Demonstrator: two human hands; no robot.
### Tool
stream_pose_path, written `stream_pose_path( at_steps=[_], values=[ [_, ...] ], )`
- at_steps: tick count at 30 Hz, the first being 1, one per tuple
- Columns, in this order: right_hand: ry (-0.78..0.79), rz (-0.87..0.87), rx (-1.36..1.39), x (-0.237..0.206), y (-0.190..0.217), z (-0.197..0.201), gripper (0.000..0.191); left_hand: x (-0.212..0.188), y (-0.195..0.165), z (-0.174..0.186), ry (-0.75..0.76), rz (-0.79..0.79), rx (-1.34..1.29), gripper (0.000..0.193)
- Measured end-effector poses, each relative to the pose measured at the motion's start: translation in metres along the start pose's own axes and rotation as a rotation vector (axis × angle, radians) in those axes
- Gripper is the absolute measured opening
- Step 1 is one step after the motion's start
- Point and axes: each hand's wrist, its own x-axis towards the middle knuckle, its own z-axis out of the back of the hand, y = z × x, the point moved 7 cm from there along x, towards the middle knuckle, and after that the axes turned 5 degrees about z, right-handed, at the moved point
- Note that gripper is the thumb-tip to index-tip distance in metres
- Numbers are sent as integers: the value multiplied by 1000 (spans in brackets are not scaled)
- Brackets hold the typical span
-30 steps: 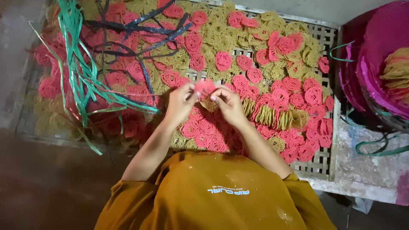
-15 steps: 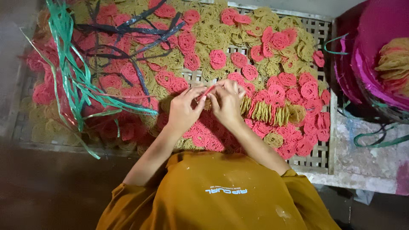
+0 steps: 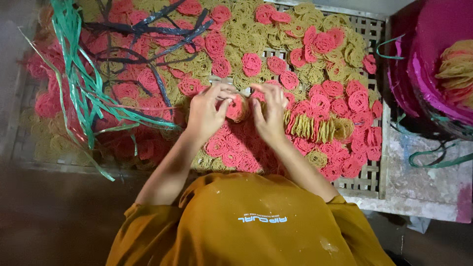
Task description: The person repeatedly picks up small pink and yellow coiled items from a wooden tray and threads them onto a dark strip, then places the assembled unit back on the tray. The hands work continuously over the tray, handling the coils one at a time and occasionally adjusting the strip.
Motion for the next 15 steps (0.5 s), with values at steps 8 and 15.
stream_pose_path(
  at_steps=[8, 15],
  values=[
    [152, -63, 201, 6, -13, -32, 8, 30, 11, -1, 233, 45, 71, 32],
    [53, -309, 624, -5, -42, -17, 13, 27, 68, 6, 269, -158, 787, 66]
  ],
)
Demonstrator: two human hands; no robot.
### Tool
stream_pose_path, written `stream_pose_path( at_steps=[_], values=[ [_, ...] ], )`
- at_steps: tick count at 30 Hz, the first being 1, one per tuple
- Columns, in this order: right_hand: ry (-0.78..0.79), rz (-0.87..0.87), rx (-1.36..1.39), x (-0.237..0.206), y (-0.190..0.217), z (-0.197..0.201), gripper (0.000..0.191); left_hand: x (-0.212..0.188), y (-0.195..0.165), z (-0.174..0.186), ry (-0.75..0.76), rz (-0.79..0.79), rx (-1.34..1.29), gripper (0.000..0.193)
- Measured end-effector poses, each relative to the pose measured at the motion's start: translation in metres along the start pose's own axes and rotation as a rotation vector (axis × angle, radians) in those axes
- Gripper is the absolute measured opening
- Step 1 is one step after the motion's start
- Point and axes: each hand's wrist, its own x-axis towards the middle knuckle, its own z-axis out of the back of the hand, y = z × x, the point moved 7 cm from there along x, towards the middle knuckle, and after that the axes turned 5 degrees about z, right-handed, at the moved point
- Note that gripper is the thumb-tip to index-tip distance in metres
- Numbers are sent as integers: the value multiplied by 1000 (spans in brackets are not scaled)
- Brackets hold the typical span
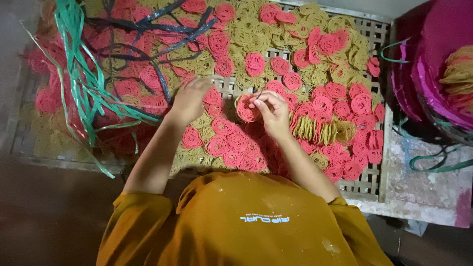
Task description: The person repeatedly picks up small pink and yellow coiled items from a wooden tray and threads them onto a dark strip, then places the assembled unit back on the tray. The hands work continuously over the tray, handling the coils one at a time and occasionally adjusting the strip.
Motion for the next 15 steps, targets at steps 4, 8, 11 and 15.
stream_pose_path(
  at_steps=[4, 8, 11, 15],
  values=[
    [31, 102, -334, -4, 10, -5, 8, -4, 7, -8, -16, 131, -92, 27],
    [74, 221, -473, -6, 24, -13, 6, -5, 22, -19, -18, 467, -837, 31],
    [84, 230, -657, -6, 28, -19, 6, -11, 14, -37, 39, 610, -1176, 37],
    [34, 265, -777, -5, 32, -22, 6, -11, -2, -32, -70, 441, -1216, 37]
  ],
)
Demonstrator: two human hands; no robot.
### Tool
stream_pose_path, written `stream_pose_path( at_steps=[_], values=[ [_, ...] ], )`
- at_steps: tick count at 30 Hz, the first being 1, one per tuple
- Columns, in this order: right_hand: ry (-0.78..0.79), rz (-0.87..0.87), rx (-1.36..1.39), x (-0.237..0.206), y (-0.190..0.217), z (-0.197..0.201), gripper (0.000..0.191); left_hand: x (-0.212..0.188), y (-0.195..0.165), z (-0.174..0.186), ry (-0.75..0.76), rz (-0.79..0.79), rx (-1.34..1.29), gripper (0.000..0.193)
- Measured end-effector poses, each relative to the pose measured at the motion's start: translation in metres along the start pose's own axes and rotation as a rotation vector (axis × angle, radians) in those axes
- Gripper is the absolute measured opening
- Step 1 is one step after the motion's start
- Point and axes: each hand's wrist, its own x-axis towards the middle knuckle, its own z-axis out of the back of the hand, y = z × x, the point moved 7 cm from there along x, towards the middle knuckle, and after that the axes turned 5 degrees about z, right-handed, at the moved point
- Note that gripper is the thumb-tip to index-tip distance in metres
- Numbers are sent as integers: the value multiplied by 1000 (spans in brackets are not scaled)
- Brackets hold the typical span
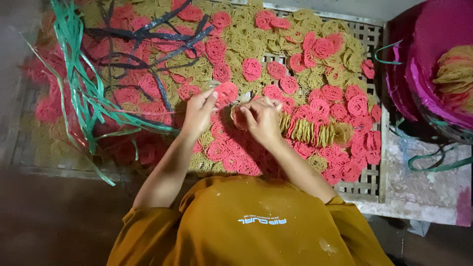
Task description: The person repeatedly picks up small pink and yellow coiled items from a wooden tray and threads them onto a dark strip, then places the assembled unit back on the tray. The hands work continuously over the tray, handling the coils one at a time and occasionally adjusting the strip.
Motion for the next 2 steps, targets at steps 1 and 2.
stream_pose_path(
  at_steps=[1, 2],
  values=[
    [-18, 11, -32, 1, 1, 1, 7, -3, 1, 0, -37, 36, 145, 37],
    [-29, 16, -41, 2, 2, 2, 7, -9, 2, 3, -72, 74, 290, 38]
  ],
)
